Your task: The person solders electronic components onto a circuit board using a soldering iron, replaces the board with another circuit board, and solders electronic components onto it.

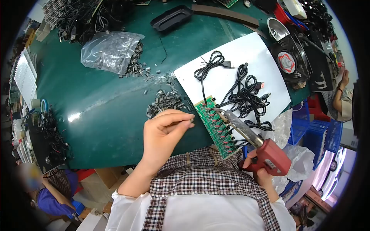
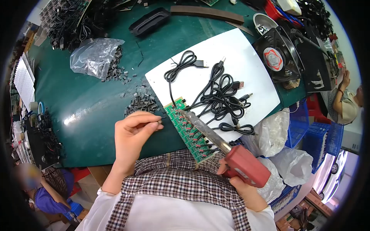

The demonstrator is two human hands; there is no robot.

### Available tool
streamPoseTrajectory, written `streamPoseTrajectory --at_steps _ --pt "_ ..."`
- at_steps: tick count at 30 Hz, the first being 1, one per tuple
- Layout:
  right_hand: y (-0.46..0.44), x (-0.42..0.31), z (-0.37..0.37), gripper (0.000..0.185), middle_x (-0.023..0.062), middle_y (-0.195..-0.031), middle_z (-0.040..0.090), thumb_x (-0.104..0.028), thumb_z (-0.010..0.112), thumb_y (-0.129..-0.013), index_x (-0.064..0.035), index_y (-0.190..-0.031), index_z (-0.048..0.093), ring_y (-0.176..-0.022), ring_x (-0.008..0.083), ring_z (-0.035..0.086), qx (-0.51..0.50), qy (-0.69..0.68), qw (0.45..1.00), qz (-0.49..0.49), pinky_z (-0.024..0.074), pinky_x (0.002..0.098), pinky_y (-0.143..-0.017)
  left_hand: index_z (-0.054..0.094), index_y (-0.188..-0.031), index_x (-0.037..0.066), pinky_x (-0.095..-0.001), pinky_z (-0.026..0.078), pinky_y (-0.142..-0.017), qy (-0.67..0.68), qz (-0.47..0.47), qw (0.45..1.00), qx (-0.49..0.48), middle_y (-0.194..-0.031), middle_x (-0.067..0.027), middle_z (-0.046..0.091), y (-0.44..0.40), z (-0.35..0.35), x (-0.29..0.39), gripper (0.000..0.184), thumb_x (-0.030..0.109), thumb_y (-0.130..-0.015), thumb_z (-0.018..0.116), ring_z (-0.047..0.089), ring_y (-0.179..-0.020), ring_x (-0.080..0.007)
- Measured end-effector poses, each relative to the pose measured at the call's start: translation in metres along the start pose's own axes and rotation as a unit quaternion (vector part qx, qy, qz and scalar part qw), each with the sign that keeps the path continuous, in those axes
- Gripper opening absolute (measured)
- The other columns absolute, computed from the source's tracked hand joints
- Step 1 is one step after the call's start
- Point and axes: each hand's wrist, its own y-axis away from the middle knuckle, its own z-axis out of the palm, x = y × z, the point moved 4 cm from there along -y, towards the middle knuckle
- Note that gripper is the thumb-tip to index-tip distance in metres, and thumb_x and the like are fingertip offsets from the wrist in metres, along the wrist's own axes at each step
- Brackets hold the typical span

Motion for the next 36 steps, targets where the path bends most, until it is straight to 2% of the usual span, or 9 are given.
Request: streamPoseTrajectory --at_steps 1,2,5,6,8,11,14,24,36 --pt "0.001 0.001 0.001 0.068 0.0083 -0.091 0.057 -0.043 0.073 -0.067 0.0015 -0.112 0.047 -0.074 0.0155 0.057 -0.002 0.008 1.0 0.012 0.0431 0.0253 -0.066 0.061 -0.092 -0.007 -0.0237 0.05 -0.074 0.028 -0.034 0.999 -0.002 -0.089 -0.0095 0.059 -0.001 0.004 -0.002 0.014 -0.007 -0.078 0.056 0.061 -0.077 -0.0148" --pt "-0.001 0.007 -0.005 0.074 0.0088 -0.097 0.054 -0.053 0.068 -0.068 0.0049 -0.109 0.047 -0.063 0.0167 0.053 -0.008 0.076 0.997 -0.019 0.0438 0.0287 -0.056 0.061 -0.092 -0.007 -0.0237 0.05 -0.074 0.03 -0.037 0.999 -0.002 -0.089 -0.0095 0.059 -0.002 0.007 -0.002 0.014 -0.007 -0.078 0.056 0.061 -0.077 -0.0148" --pt "-0.004 0.01 -0.008 0.07 0.0084 -0.096 0.054 -0.051 0.067 -0.07 0.0048 -0.108 0.048 -0.061 0.0158 0.051 -0.038 0.106 0.994 -0.009 0.0408 0.0269 -0.054 0.059 -0.094 -0.007 -0.0232 0.05 -0.073 0.012 -0.088 0.996 0.028 -0.088 -0.0089 0.059 -0.006 0.009 -0.005 0.015 -0.006 -0.079 0.056 0.062 -0.078 -0.0141" --pt "-0.005 0.008 -0.006 0.07 0.0084 -0.096 0.054 -0.051 0.067 -0.07 0.0048 -0.108 0.048 -0.061 0.0158 0.051 -0.037 0.107 0.994 -0.005 0.0408 0.0269 -0.054 0.056 -0.096 -0.006 -0.0224 0.05 -0.071 -0.003 -0.066 0.997 0.031 -0.086 -0.0083 0.059 -0.008 0.01 -0.003 0.017 -0.007 -0.079 0.055 0.061 -0.076 -0.0134" --pt "-0.009 0.004 0.0 0.061 0.0073 -0.088 0.059 -0.033 0.078 -0.065 0.0031 -0.106 0.049 -0.068 0.0112 0.056 -0.027 0.035 0.999 0.023 0.0409 0.0205 -0.058 0.053 -0.098 -0.006 -0.0216 0.05 -0.069 -0.016 -0.047 0.998 0.033 -0.084 -0.0078 0.058 -0.013 0.013 -0.004 0.019 -0.008 -0.079 0.054 0.06 -0.074 -0.0126" --pt "-0.012 0.01 -0.005 0.057 0.0074 -0.081 0.06 -0.029 0.078 -0.064 0.0035 -0.102 0.051 -0.065 0.0115 0.056 -0.061 0.063 0.996 0.018 0.0419 0.0202 -0.057 0.046 -0.101 -0.003 -0.0198 0.047 -0.066 -0.015 -0.023 0.999 0.019 -0.08 -0.0052 0.055 -0.017 0.016 -0.006 0.023 -0.008 -0.08 0.051 0.058 -0.071 -0.0104" --pt "-0.015 0.004 0.004 0.054 0.0075 -0.076 0.06 -0.028 0.078 -0.065 0.0039 -0.1 0.052 -0.065 0.0116 0.056 -0.04 0.026 0.998 0.043 0.0434 0.0202 -0.056 0.042 -0.102 0.0 -0.0192 0.045 -0.063 -0.021 -0.031 0.999 0.014 -0.077 -0.0037 0.052 -0.019 0.017 -0.01 0.024 -0.008 -0.08 0.049 0.054 -0.068 -0.0087" --pt "-0.019 0.01 0.004 0.06 0.0074 -0.078 0.059 -0.031 0.078 -0.064 0.0057 -0.103 0.052 -0.065 0.0124 0.057 -0.04 0.029 0.998 0.047 0.0456 0.0216 -0.057 0.039 -0.104 0.001 -0.0195 0.043 -0.062 0.006 -0.016 1.0 -0.006 -0.078 -0.0033 0.05 -0.022 0.018 -0.016 0.027 -0.01 -0.08 0.045 0.05 -0.068 -0.0076" --pt "-0.017 0.025 -0.007 0.059 0.0071 -0.073 0.059 -0.032 0.075 -0.067 0.007 -0.105 0.052 -0.058 0.0124 0.057 -0.049 0.102 0.994 0.012 0.0446 0.0215 -0.055 0.038 -0.101 0.002 -0.0195 0.043 -0.061 -0.003 0.004 1.0 0.012 -0.077 -0.004 0.051 -0.022 0.02 -0.016 0.026 -0.01 -0.079 0.044 0.049 -0.067 -0.0072"
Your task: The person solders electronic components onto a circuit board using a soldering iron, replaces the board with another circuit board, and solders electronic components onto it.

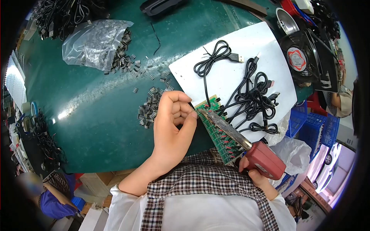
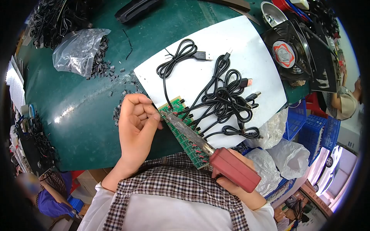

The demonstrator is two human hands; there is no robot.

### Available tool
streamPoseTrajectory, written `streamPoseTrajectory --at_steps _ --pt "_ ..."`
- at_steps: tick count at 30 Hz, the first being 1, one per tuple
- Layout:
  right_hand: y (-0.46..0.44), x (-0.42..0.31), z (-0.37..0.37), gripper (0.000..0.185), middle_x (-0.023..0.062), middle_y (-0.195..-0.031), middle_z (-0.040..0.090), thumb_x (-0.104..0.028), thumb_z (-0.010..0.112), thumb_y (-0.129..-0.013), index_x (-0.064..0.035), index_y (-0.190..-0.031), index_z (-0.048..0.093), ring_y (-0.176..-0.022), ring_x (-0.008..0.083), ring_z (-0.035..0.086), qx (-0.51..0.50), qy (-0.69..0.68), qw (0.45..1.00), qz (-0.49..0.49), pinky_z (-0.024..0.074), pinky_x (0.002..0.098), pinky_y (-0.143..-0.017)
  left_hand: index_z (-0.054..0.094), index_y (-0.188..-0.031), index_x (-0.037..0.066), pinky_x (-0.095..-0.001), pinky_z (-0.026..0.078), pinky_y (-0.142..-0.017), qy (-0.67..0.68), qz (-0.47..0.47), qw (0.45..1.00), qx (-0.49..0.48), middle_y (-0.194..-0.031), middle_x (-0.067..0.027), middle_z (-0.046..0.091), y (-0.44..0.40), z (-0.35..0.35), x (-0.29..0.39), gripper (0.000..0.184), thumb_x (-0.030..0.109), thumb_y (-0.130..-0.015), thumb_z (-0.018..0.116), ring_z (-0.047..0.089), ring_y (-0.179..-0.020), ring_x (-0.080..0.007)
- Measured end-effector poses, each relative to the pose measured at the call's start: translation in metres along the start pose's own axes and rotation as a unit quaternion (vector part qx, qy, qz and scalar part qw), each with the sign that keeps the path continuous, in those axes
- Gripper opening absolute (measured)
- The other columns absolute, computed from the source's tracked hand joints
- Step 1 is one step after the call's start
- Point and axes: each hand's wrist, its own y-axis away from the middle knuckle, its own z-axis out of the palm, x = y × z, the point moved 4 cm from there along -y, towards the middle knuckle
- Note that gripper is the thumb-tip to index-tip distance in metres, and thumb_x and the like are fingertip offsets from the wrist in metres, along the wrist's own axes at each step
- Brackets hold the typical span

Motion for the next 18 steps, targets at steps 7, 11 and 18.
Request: streamPoseTrajectory --at_steps 7,11,18 --pt "0.005 0.0 0.001 0.058 0.0082 -0.074 0.061 -0.028 0.072 -0.071 0.0054 -0.112 0.046 -0.06 0.0148 0.06 0.018 0.01 0.995 -0.097 0.0462 0.023 -0.054 0.038 -0.1 0.002 -0.0186 0.042 -0.059 -0.009 0.009 1.0 0.008 -0.076 -0.0042 0.051 0.0 0.0 -0.001 0.025 -0.01 -0.08 0.045 0.049 -0.065 -0.0069" --pt "0.005 0.004 -0.009 0.067 0.0108 -0.08 0.061 -0.025 0.072 -0.072 0.0036 -0.122 0.038 -0.062 0.0161 0.06 -0.105 0.109 0.984 -0.097 0.0478 0.0247 -0.056 0.038 -0.099 0.002 -0.0184 0.042 -0.059 -0.02 0.011 1.0 0.009 -0.076 -0.004 0.051 0.0 0.0 0.0 0.024 -0.009 -0.08 0.046 0.049 -0.066 -0.0069" --pt "0.011 0.007 -0.004 0.067 0.011 -0.081 0.062 -0.022 0.072 -0.072 0.0024 -0.124 0.037 -0.066 0.0162 0.061 -0.023 0.011 0.995 -0.099 0.0484 0.0255 -0.057 0.04 -0.105 0.001 -0.0192 0.043 -0.06 -0.102 -0.006 0.994 0.033 -0.077 -0.0039 0.051 0.006 -0.002 0.012 0.027 -0.006 -0.081 0.049 0.05 -0.067 -0.0076"
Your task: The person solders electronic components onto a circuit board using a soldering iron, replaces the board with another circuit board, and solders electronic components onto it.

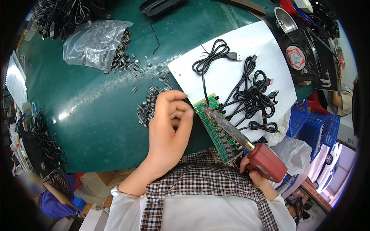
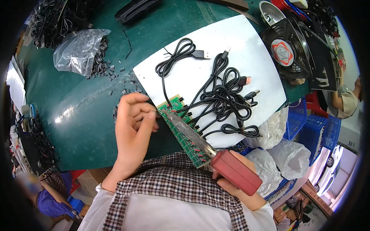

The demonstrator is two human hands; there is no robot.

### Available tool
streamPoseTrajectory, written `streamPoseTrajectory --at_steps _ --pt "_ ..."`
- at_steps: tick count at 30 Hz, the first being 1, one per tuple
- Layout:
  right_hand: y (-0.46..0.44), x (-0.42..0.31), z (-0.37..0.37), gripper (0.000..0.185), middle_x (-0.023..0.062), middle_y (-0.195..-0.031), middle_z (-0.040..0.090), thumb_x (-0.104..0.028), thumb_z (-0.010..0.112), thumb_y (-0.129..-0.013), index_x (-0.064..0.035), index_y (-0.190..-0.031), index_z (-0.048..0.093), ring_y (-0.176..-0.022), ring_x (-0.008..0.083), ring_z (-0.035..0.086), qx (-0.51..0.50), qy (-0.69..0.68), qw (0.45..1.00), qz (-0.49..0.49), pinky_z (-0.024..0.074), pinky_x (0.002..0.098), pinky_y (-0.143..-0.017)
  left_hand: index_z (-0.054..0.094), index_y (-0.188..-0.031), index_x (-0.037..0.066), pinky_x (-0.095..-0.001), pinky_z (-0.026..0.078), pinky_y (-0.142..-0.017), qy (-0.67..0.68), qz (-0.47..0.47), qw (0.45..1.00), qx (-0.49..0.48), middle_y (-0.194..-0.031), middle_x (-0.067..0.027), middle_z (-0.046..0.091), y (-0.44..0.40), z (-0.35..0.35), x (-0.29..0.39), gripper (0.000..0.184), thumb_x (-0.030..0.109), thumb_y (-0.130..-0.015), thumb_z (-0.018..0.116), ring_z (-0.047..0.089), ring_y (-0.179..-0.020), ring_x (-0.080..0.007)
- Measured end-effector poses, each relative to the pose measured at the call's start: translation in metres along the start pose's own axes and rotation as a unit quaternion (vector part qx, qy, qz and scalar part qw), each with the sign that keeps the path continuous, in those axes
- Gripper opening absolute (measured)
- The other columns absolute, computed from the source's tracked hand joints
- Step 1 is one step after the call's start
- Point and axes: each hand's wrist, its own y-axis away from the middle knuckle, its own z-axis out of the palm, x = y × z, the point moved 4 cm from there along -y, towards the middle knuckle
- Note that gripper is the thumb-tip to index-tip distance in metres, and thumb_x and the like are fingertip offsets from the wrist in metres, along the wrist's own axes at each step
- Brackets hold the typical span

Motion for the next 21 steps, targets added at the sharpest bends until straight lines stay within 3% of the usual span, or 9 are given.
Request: streamPoseTrajectory --at_steps 2,3,4,7,10,15,17,21 --pt "-0.003 -0.002 0.002 0.067 0.011 -0.08 0.062 -0.022 0.071 -0.073 0.0017 -0.125 0.036 -0.064 0.0165 0.061 0.001 0.002 1.0 -0.016 0.0486 0.0257 -0.056 0.041 -0.106 0.001 -0.0203 0.043 -0.061 -0.054 -0.001 0.998 0.025 -0.077 -0.0045 0.051 0.004 -0.008 0.003 0.029 -0.005 -0.079 0.052 0.051 -0.067 -0.0089" --pt "-0.002 0.0 0.0 0.067 0.011 -0.08 0.062 -0.022 0.071 -0.073 0.0017 -0.125 0.036 -0.064 0.0165 0.061 0.001 0.002 1.0 -0.015 0.0486 0.0257 -0.056 0.045 -0.104 0.001 -0.0229 0.043 -0.06 -0.234 0.046 0.971 0.033 -0.078 -0.006 0.051 0.006 -0.013 0.007 0.029 -0.004 -0.078 0.055 0.053 -0.067 -0.0121" --pt "-0.001 0.004 -0.002 0.068 0.0111 -0.08 0.062 -0.023 0.072 -0.073 0.0026 -0.125 0.037 -0.063 0.0165 0.061 -0.013 0.038 0.999 -0.022 0.0487 0.0256 -0.056 0.048 -0.103 0.001 -0.0255 0.043 -0.06 -0.406 0.092 0.909 0.039 -0.079 -0.0076 0.051 0.007 -0.014 0.01 0.029 -0.003 -0.076 0.058 0.054 -0.067 -0.0154" --pt "-0.006 0.001 0.001 0.067 0.0112 -0.081 0.062 -0.023 0.072 -0.072 0.0048 -0.123 0.038 -0.062 0.0163 0.061 -0.025 0.07 0.997 -0.013 0.0487 0.0253 -0.055 0.053 -0.097 0.003 -0.0307 0.043 -0.061 -0.436 0.151 0.886 0.051 -0.081 -0.0098 0.05 0.008 -0.014 0.006 0.027 0.0 -0.072 0.062 0.054 -0.07 -0.0224" --pt "-0.007 0.001 0.002 0.065 0.0112 -0.081 0.062 -0.023 0.072 -0.071 0.007 -0.12 0.041 -0.061 0.0159 0.061 -0.013 0.076 0.997 -0.007 0.0485 0.025 -0.055 0.055 -0.092 0.005 -0.0327 0.043 -0.063 -0.422 0.145 0.893 0.063 -0.08 -0.0086 0.051 0.007 -0.012 0.006 0.023 0.001 -0.071 0.063 0.053 -0.072 -0.0245" --pt "-0.012 -0.005 0.005 0.065 0.0119 -0.084 0.062 -0.022 0.072 -0.072 0.0068 -0.12 0.041 -0.062 0.0159 0.062 -0.05 0.016 0.999 0.009 0.0483 0.0245 -0.055 0.057 -0.086 0.006 -0.0317 0.043 -0.062 -0.408 0.145 0.9 0.047 -0.078 -0.0058 0.051 0.006 -0.005 0.009 0.019 0.003 -0.069 0.065 0.053 -0.073 -0.0229" --pt "-0.006 -0.006 0.006 0.065 0.0129 -0.086 0.062 -0.022 0.072 -0.072 0.0057 -0.122 0.039 -0.063 0.0159 0.062 0.026 -0.024 0.999 -0.026 0.0482 0.0242 -0.055 0.058 -0.083 0.006 -0.0314 0.043 -0.061 -0.412 0.165 0.895 0.046 -0.078 -0.0052 0.051 0.007 -0.003 0.009 0.017 0.003 -0.068 0.066 0.053 -0.072 -0.0223" --pt "0.001 0.003 -0.003 0.066 0.013 -0.085 0.062 -0.021 0.071 -0.073 0.0045 -0.124 0.037 -0.063 0.0163 0.062 -0.027 0.071 0.997 -0.029 0.0482 0.0243 -0.055 0.057 -0.079 0.005 -0.0312 0.042 -0.06 -0.41 0.178 0.894 0.032 -0.077 -0.005 0.05 0.008 0.001 0.005 0.016 0.004 -0.066 0.067 0.053 -0.071 -0.0218"
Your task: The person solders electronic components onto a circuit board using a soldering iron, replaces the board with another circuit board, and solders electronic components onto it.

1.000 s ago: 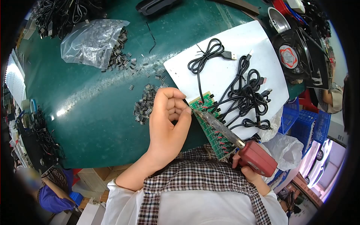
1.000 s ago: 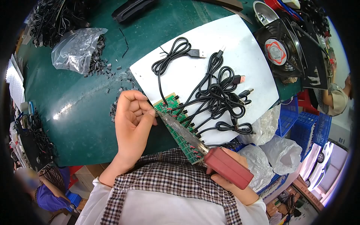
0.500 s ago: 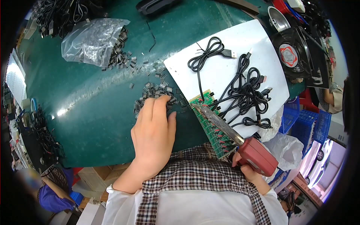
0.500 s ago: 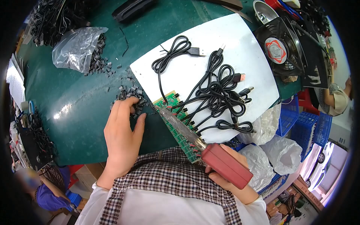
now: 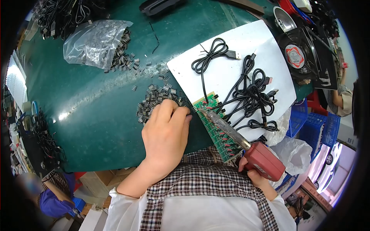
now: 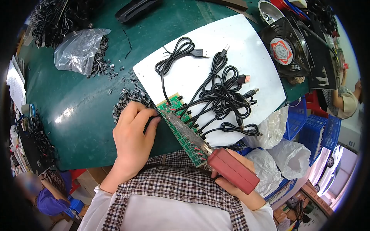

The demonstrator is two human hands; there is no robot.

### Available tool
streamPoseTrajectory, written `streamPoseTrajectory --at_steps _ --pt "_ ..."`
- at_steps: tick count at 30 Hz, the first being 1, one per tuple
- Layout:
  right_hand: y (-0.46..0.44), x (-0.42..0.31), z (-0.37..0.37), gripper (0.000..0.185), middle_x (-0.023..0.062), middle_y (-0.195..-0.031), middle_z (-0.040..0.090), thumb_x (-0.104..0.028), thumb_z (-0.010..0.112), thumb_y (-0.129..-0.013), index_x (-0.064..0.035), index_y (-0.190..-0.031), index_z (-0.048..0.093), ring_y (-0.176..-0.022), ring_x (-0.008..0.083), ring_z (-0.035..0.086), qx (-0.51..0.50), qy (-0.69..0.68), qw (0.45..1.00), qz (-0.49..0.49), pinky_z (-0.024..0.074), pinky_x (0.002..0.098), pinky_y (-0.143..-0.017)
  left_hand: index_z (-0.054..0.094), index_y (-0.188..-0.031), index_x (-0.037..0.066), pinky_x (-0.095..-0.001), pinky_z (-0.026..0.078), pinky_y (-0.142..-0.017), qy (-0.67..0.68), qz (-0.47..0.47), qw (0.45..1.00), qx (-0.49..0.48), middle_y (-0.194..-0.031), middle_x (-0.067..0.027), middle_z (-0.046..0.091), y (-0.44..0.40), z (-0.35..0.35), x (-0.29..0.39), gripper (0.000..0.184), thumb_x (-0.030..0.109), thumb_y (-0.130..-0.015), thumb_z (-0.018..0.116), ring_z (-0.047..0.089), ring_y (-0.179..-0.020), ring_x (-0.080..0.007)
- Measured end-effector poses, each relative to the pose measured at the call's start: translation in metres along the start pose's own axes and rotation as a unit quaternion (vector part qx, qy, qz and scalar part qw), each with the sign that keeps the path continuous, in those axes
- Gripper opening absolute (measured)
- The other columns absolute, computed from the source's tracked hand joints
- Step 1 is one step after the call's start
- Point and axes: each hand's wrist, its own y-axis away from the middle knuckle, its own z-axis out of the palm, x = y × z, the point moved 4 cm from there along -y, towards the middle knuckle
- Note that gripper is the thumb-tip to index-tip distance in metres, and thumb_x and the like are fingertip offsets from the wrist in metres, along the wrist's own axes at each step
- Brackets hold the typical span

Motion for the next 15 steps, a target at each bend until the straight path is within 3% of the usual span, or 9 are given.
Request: streamPoseTrajectory --at_steps 3,5,8,9,11,13,14,15 --pt "0.0 0.001 -0.001 0.066 0.0123 -0.083 0.063 -0.023 0.071 -0.074 0.0051 -0.123 0.037 -0.063 0.0166 0.063 -0.003 0.018 1.0 0.01 0.0483 0.0243 -0.054 0.057 -0.077 0.004 -0.0314 0.042 -0.06 -0.001 0.008 1.0 -0.015 -0.077 -0.005 0.049 0.001 0.0 0.003 0.015 0.003 -0.066 0.067 0.052 -0.071 -0.0221" --pt "-0.008 -0.01 0.0 0.065 0.011 -0.082 0.063 -0.024 0.07 -0.074 0.0064 -0.121 0.038 -0.062 0.0171 0.063 -0.016 0.106 0.992 -0.066 0.0484 0.0243 -0.054 0.056 -0.076 0.003 -0.0315 0.042 -0.06 -0.007 0.012 1.0 -0.027 -0.077 -0.0051 0.049 0.002 0.002 0.005 0.015 0.003 -0.066 0.067 0.052 -0.071 -0.0222" --pt "0.003 -0.005 -0.005 0.064 0.0093 -0.08 0.063 -0.029 0.068 -0.076 0.0069 -0.119 0.039 -0.065 0.0173 0.063 -0.019 0.197 0.979 -0.054 0.0485 0.0252 -0.056 0.056 -0.074 0.003 -0.0322 0.042 -0.06 0.007 0.016 1.0 -0.022 -0.076 -0.0062 0.05 0.004 0.004 0.001 0.014 0.001 -0.065 0.066 0.052 -0.07 -0.0237" --pt "0.005 -0.004 -0.003 0.064 0.0093 -0.08 0.063 -0.029 0.068 -0.076 0.0069 -0.119 0.039 -0.065 0.0173 0.063 -0.018 0.197 0.979 -0.054 0.0485 0.0252 -0.056 0.056 -0.075 0.003 -0.0301 0.043 -0.059 0.03 0.036 0.999 -0.008 -0.078 -0.0063 0.052 0.005 0.002 -0.001 0.015 0.001 -0.066 0.066 0.053 -0.07 -0.0225" --pt "0.007 0.0 0.0 0.064 0.0081 -0.077 0.063 -0.033 0.066 -0.077 0.0067 -0.119 0.039 -0.068 0.0178 0.063 0.029 0.065 0.997 -0.02 0.0484 0.0263 -0.059 0.056 -0.076 0.004 -0.0279 0.044 -0.057 0.053 0.057 0.997 0.005 -0.08 -0.0063 0.053 0.006 -0.004 -0.004 0.015 0.001 -0.066 0.066 0.054 -0.07 -0.0212" --pt "0.007 -0.001 -0.003 0.065 0.0075 -0.076 0.063 -0.033 0.066 -0.077 0.0064 -0.12 0.038 -0.068 0.0174 0.063 0.009 0.101 0.995 -0.021 0.0482 0.0262 -0.059 0.06 -0.08 0.0 -0.024 0.048 -0.06 0.215 -0.086 0.972 -0.027 -0.082 -0.0075 0.059 0.008 -0.007 -0.014 0.012 -0.004 -0.071 0.064 0.059 -0.07 -0.0174" --pt "0.008 -0.002 -0.004 0.066 0.0069 -0.075 0.063 -0.034 0.066 -0.077 0.0061 -0.121 0.038 -0.069 0.017 0.063 -0.011 0.14 0.99 -0.024 0.048 0.0261 -0.06 0.06 -0.08 0.0 -0.024 0.048 -0.06 0.215 -0.086 0.972 -0.027 -0.082 -0.0075 0.059 0.009 -0.009 -0.014 0.012 -0.004 -0.071 0.064 0.059 -0.07 -0.0174" --pt "0.007 -0.004 -0.006 0.066 0.0069 -0.075 0.063 -0.034 0.066 -0.077 0.0061 -0.121 0.038 -0.069 0.017 0.063 -0.011 0.14 0.99 -0.024 0.048 0.0261 -0.06 0.061 -0.083 -0.002 -0.0229 0.049 -0.063 0.347 -0.15 0.925 -0.041 -0.083 -0.0078 0.061 0.011 -0.006 -0.018 0.011 -0.005 -0.073 0.063 0.06 -0.071 -0.0154"
